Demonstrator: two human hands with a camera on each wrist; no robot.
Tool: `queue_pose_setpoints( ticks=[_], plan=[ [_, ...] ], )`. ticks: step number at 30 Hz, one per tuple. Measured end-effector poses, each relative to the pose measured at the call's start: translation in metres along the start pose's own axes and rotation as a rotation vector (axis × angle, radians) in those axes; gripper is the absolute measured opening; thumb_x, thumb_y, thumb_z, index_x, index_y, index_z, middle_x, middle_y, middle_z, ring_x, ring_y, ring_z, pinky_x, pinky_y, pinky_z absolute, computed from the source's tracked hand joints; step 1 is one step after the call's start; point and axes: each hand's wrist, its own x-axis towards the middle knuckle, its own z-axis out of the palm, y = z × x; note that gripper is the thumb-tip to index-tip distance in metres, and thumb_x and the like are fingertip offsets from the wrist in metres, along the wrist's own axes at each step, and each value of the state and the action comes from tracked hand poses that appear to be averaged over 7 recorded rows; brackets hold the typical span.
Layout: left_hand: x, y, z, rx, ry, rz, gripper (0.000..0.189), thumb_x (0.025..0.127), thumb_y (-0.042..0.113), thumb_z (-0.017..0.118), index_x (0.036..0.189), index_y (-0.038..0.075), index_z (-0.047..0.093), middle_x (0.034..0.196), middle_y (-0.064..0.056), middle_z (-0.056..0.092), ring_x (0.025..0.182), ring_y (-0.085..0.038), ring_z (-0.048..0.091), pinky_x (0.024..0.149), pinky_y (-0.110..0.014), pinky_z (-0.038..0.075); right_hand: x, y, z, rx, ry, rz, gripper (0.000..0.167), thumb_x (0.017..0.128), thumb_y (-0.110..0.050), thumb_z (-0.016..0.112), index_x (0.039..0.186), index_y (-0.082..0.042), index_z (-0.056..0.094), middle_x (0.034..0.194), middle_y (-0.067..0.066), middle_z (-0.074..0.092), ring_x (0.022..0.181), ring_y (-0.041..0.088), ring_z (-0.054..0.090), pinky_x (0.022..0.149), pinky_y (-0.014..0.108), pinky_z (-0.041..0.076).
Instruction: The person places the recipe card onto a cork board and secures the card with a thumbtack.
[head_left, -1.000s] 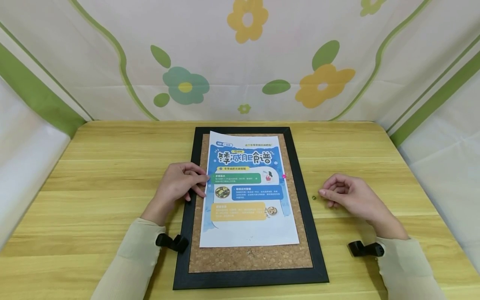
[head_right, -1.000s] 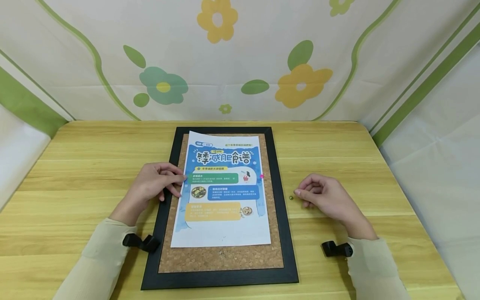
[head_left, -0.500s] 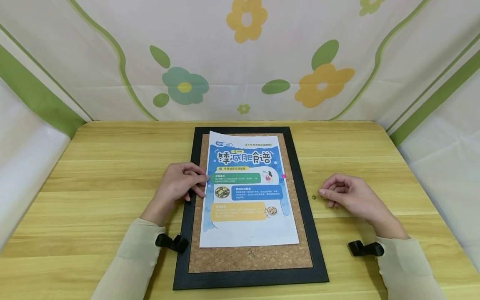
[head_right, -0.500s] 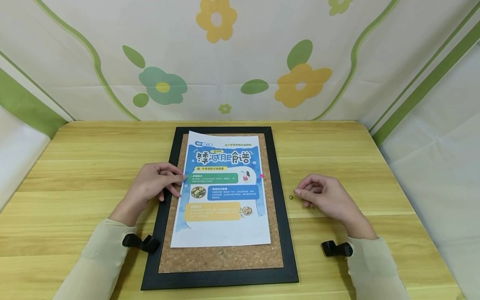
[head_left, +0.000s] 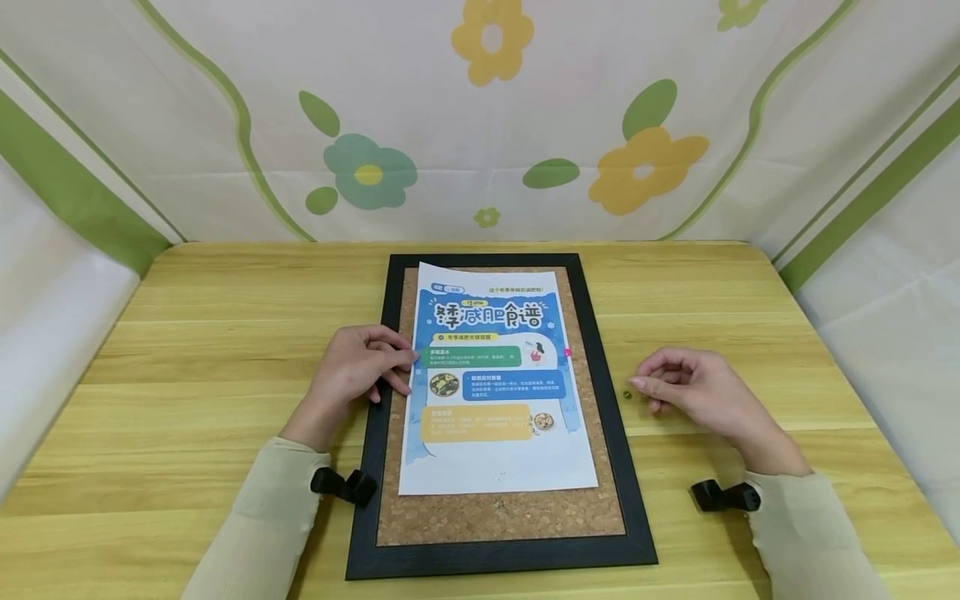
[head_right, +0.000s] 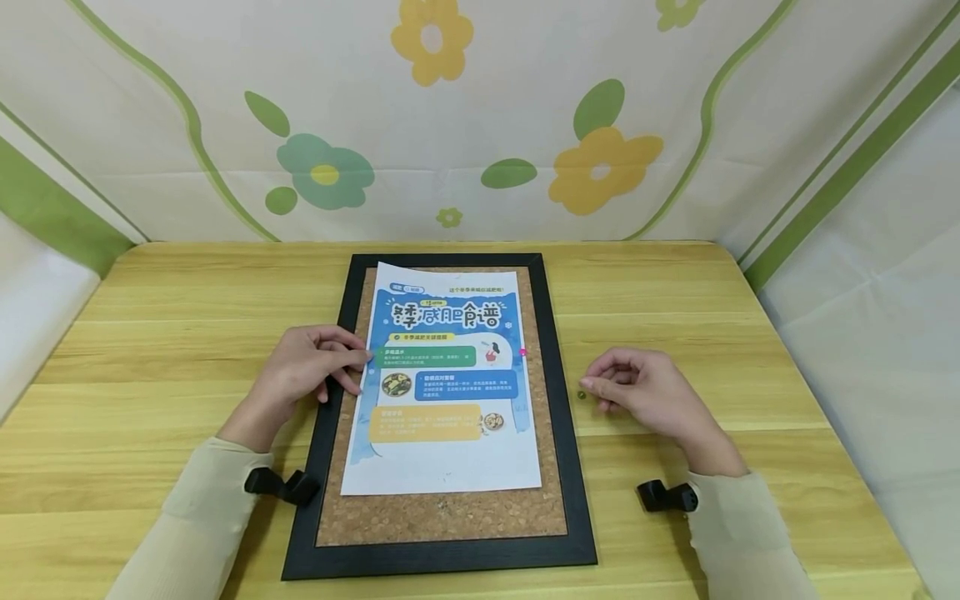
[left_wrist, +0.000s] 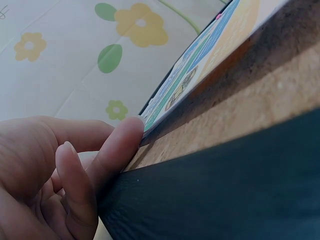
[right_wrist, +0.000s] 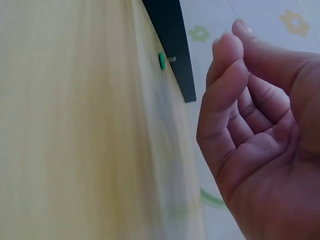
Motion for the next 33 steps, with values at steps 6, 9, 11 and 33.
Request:
queue_pose_setpoints(
  ticks=[6, 9, 11, 33],
  plan=[
    [0.000, 0.001, 0.000, -0.001, -0.004, -0.001, 0.027, 0.100, 0.023, 0.077, 0.119, 0.004, 0.074, 0.085, -0.003, 0.082, 0.066, -0.016, 0.079, 0.047, -0.026, 0.048, 0.000, -0.012, 0.005, 0.089, -0.018, -0.082, 0.015, 0.103, -0.010, 0.072, 0.110, 0.003, 0.072, 0.092, 0.013, 0.077, 0.076, 0.020, 0.075, 0.069, 0.032, 0.064],
    [0.000, 0.001, 0.000, -0.001, -0.003, 0.001, 0.027, 0.100, 0.023, 0.077, 0.119, 0.003, 0.073, 0.085, -0.003, 0.082, 0.066, -0.016, 0.079, 0.047, -0.026, 0.048, 0.001, -0.019, 0.008, 0.132, -0.022, -0.101, 0.017, 0.103, -0.008, 0.072, 0.112, 0.005, 0.071, 0.094, 0.014, 0.078, 0.080, 0.019, 0.077, 0.073, 0.032, 0.065],
    [0.000, 0.001, 0.000, 0.000, -0.002, 0.000, 0.027, 0.100, 0.023, 0.077, 0.119, 0.003, 0.073, 0.085, -0.003, 0.082, 0.066, -0.016, 0.079, 0.047, -0.026, 0.048, 0.003, -0.024, 0.012, 0.151, -0.030, -0.104, 0.018, 0.103, -0.008, 0.073, 0.113, 0.006, 0.070, 0.096, 0.015, 0.079, 0.083, 0.019, 0.078, 0.075, 0.033, 0.066],
    [0.002, -0.002, -0.001, -0.013, -0.013, 0.014, 0.028, 0.101, 0.022, 0.076, 0.120, 0.002, 0.073, 0.085, -0.003, 0.082, 0.066, -0.015, 0.080, 0.046, -0.025, 0.047, 0.029, -0.078, 0.077, 0.377, -0.315, 0.010, 0.018, 0.101, -0.004, 0.073, 0.111, 0.008, 0.067, 0.093, 0.016, 0.079, 0.080, 0.022, 0.081, 0.078, 0.035, 0.067]
  ],
)
